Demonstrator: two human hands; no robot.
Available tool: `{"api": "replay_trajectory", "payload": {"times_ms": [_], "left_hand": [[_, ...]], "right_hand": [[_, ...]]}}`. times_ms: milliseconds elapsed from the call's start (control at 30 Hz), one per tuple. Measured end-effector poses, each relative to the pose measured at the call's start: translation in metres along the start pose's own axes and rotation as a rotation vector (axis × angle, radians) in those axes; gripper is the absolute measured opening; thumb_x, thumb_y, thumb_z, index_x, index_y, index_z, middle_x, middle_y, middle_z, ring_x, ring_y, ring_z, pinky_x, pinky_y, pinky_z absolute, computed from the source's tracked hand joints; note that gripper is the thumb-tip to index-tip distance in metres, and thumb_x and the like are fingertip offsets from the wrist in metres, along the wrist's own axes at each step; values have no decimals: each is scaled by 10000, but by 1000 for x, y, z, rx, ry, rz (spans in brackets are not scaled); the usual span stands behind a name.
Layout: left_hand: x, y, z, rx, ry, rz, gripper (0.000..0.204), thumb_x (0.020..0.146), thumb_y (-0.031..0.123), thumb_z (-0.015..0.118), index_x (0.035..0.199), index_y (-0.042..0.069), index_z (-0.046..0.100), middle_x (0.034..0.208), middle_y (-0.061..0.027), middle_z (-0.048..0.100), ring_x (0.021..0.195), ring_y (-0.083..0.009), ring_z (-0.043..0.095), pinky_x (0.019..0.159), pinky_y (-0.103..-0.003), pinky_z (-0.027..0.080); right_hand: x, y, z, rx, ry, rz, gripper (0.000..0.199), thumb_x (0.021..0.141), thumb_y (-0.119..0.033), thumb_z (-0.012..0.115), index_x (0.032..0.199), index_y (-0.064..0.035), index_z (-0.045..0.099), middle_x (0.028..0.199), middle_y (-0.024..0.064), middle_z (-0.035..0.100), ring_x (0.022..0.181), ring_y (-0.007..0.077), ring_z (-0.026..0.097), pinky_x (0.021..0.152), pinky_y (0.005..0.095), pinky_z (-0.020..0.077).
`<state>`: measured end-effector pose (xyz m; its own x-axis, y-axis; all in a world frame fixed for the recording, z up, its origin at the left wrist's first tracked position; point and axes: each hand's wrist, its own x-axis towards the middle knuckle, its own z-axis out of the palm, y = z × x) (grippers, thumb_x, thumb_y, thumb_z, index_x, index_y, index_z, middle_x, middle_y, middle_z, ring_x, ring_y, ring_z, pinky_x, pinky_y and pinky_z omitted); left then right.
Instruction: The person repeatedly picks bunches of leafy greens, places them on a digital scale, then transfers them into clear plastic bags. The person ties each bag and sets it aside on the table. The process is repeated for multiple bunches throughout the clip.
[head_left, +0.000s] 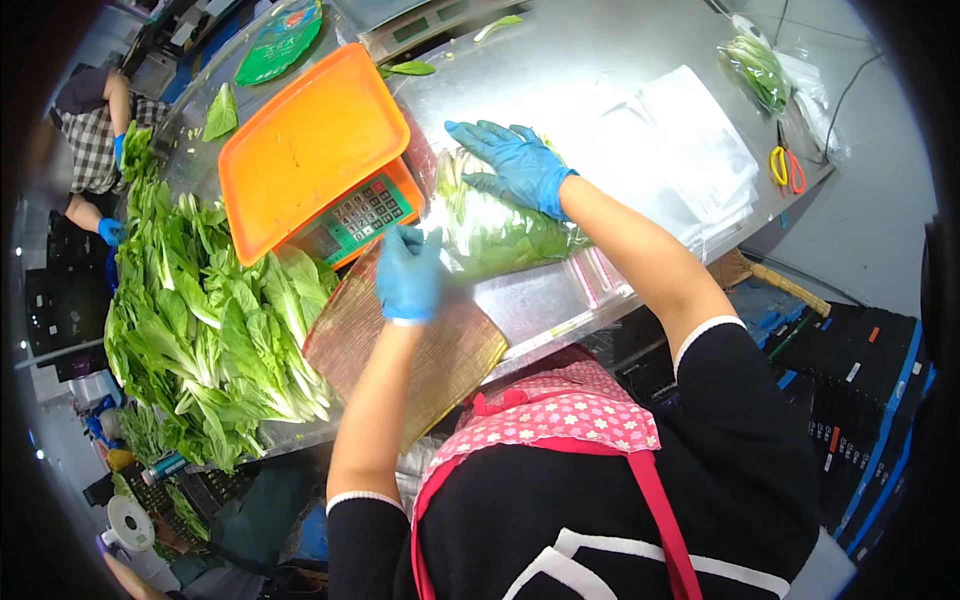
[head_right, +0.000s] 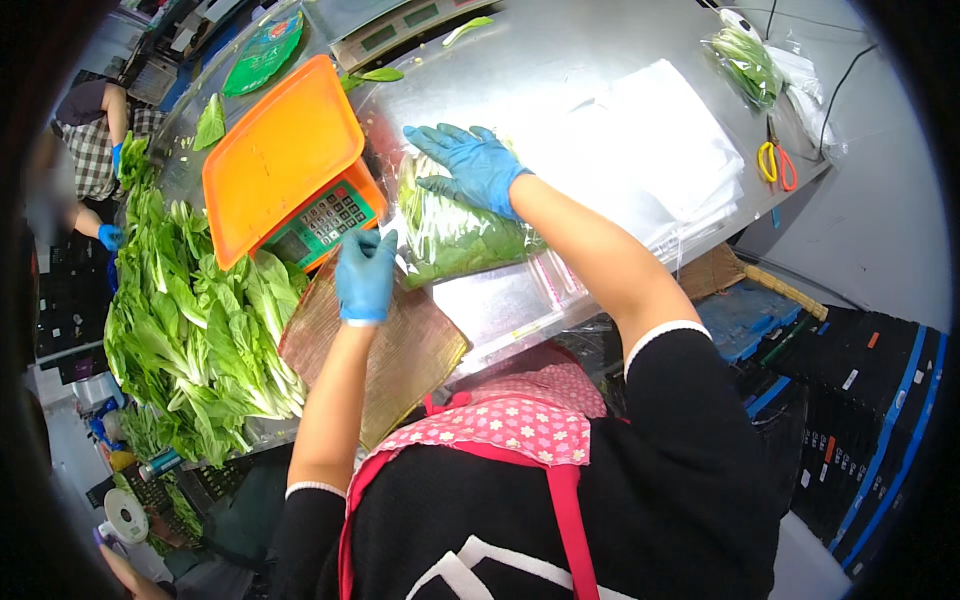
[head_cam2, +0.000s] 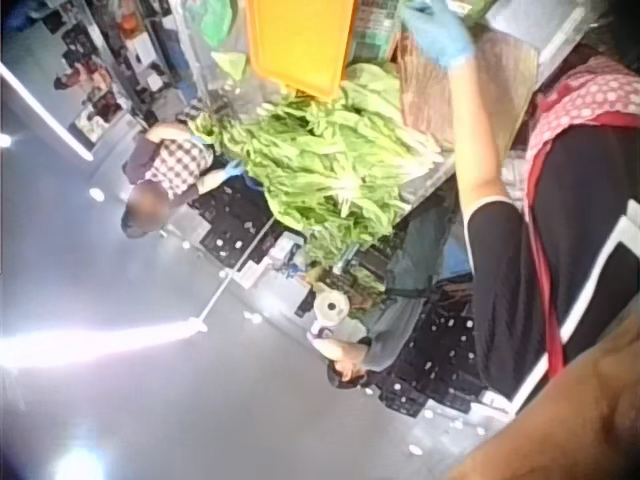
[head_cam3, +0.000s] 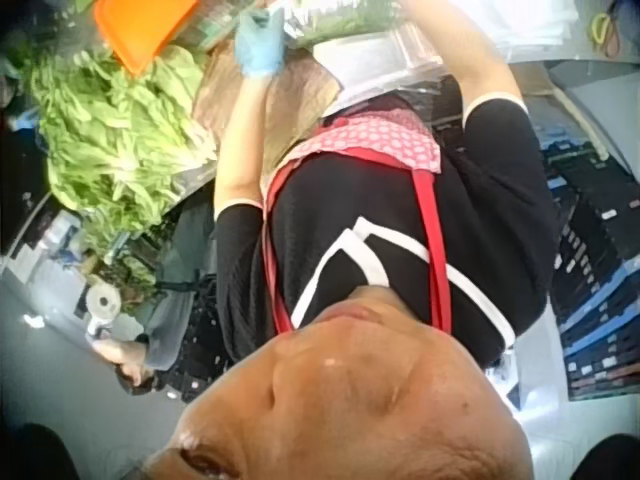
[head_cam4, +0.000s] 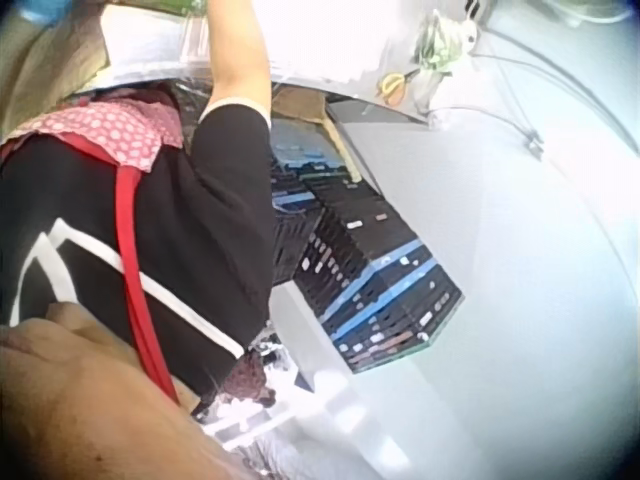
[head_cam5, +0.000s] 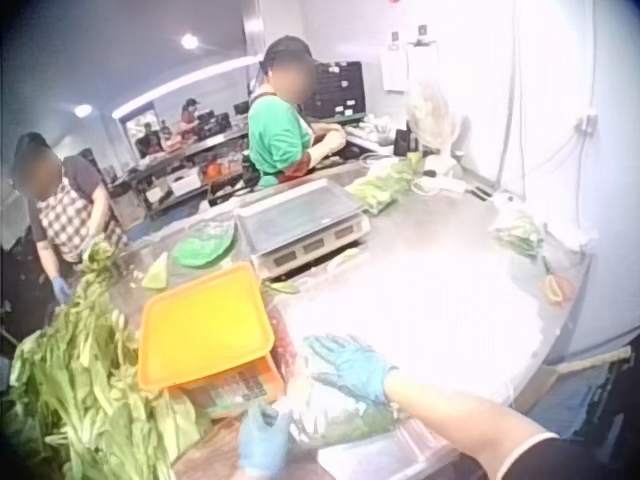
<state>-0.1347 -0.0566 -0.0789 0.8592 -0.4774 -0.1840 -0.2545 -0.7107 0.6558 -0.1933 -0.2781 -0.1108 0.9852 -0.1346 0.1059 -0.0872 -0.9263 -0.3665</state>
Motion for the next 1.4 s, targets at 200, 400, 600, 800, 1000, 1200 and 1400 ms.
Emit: {"api": "replay_trajectory", "payload": {"times_ms": [200,400,600,800,1000,1200,1400], "left_hand": [[23,10,36,133,-154,696,494,872,123,573,1332,3,438,1350,-219,457,1225,-344,465,1024,-389,367],[22,-1,48,101,1,543,659,809,231,653,1351,-25,380,1338,-251,400,1203,-370,422,1016,-394,373],[37,-2,51,-275,-157,148,671,815,439,667,1250,-34,472,1160,-169,491,1037,-297,524,932,-344,430],[6,19,-35,-971,-95,42,457,911,438,549,1143,44,564,1023,-71,576,818,-149,584,675,-276,495],[-32,-73,-21,-444,94,470,323,898,292,588,1099,41,618,1028,-134,622,875,-213,607,739,-327,486],[-69,-87,-20,208,43,700,414,837,208,605,1221,63,553,1215,-229,531,1111,-398,495,952,-464,391],[-77,-102,-12,370,-76,675,575,858,319,572,1366,95,422,1432,-216,335,1335,-417,275,1095,-501,216]], "right_hand": [[-6,38,-7,56,68,96,738,917,-557,388,1459,-83,228,1473,157,310,1364,354,273,1119,443,200],[-70,-27,-57,-79,309,-2,626,826,-360,588,1332,-30,425,1373,181,428,1279,389,380,1102,483,232],[-95,-49,13,-432,228,-11,625,782,-155,572,1386,-181,413,1348,129,479,1264,345,428,1006,462,361],[-69,-69,-102,813,553,66,556,769,106,491,1280,-107,540,1137,103,641,947,198,634,859,309,498],[-129,-14,-94,1514,697,653,401,820,-213,706,1132,6,584,1010,83,651,882,176,633,809,303,525],[-161,-18,-22,1591,597,988,436,769,-184,765,1113,17,588,1021,107,647,875,189,632,770,310,535],[-158,-29,-39,1658,657,919,341,810,-97,710,1104,21,585,1018,101,646,869,193,636,763,311,540]]}}
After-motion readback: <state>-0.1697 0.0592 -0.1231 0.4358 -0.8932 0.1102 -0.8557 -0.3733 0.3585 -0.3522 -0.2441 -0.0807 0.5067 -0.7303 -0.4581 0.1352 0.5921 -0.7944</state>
